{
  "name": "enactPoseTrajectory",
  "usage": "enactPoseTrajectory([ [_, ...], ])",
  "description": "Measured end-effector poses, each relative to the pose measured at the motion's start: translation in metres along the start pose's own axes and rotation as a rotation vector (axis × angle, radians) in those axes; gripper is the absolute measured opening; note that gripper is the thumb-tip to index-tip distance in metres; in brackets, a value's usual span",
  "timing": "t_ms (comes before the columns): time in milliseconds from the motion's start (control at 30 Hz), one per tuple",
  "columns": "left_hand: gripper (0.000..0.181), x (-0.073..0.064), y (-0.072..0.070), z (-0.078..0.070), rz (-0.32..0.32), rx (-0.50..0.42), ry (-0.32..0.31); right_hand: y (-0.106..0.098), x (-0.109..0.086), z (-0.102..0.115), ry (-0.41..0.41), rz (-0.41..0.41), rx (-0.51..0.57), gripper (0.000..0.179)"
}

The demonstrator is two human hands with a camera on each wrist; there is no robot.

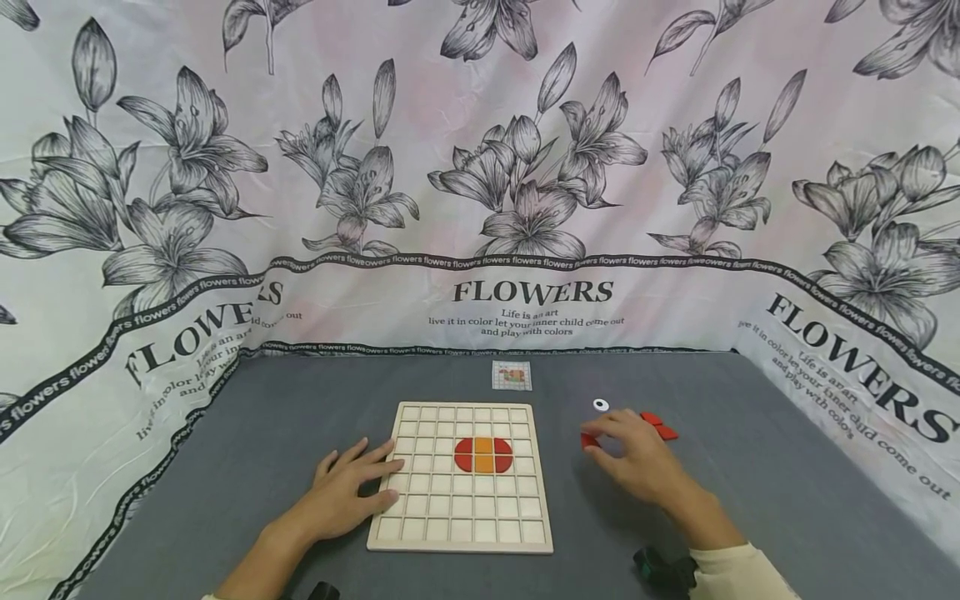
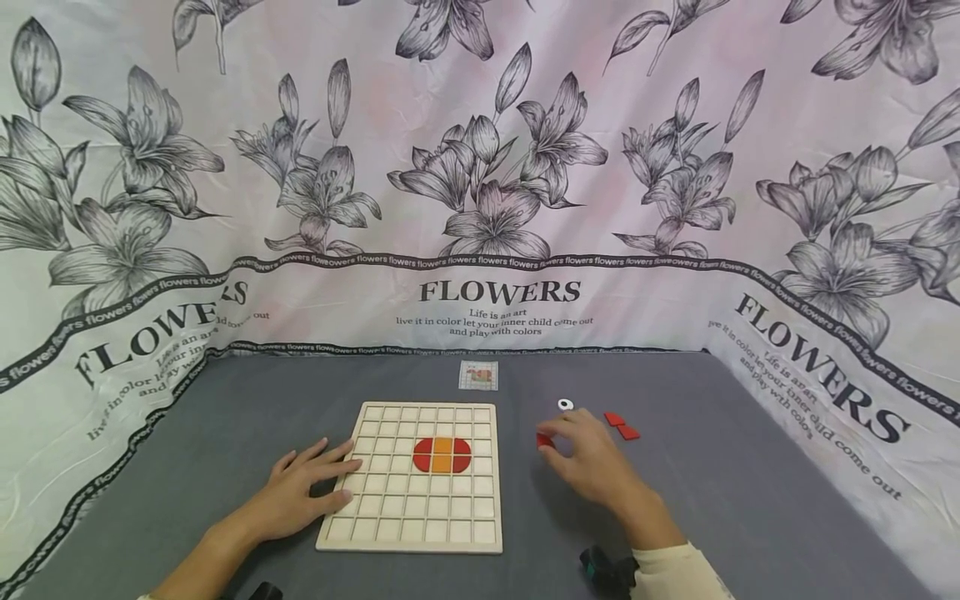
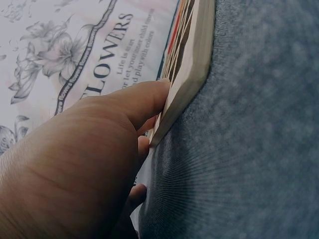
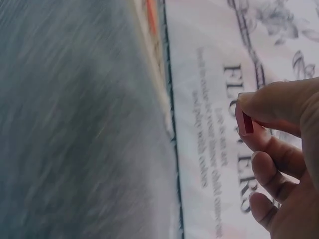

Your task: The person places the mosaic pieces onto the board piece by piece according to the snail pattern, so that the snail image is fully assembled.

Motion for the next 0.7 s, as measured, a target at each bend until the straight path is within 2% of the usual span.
enactPoseTrajectory([
  [200, 0.050, -0.001, -0.001, -0.001, -0.003, 0.007, -0.005, -0.005, 0.011, 0.030, -0.090, -0.064, 0.046, 0.028],
  [467, 0.051, -0.002, -0.001, -0.001, 0.001, -0.001, -0.006, 0.012, 0.020, 0.055, -0.147, -0.070, 0.092, 0.028],
  [700, 0.051, 0.000, 0.000, 0.000, 0.000, 0.005, -0.006, 0.025, 0.027, 0.071, -0.135, -0.074, 0.133, 0.029],
])
Point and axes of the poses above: each hand's wrist, its own x-axis towards the middle knuckle, its own y-axis out of the palm, z = x × y, the point moved 8 cm from there along x, towards the middle knuckle, and after that the axes turned 1 degree about z, right-handed, at the moved point
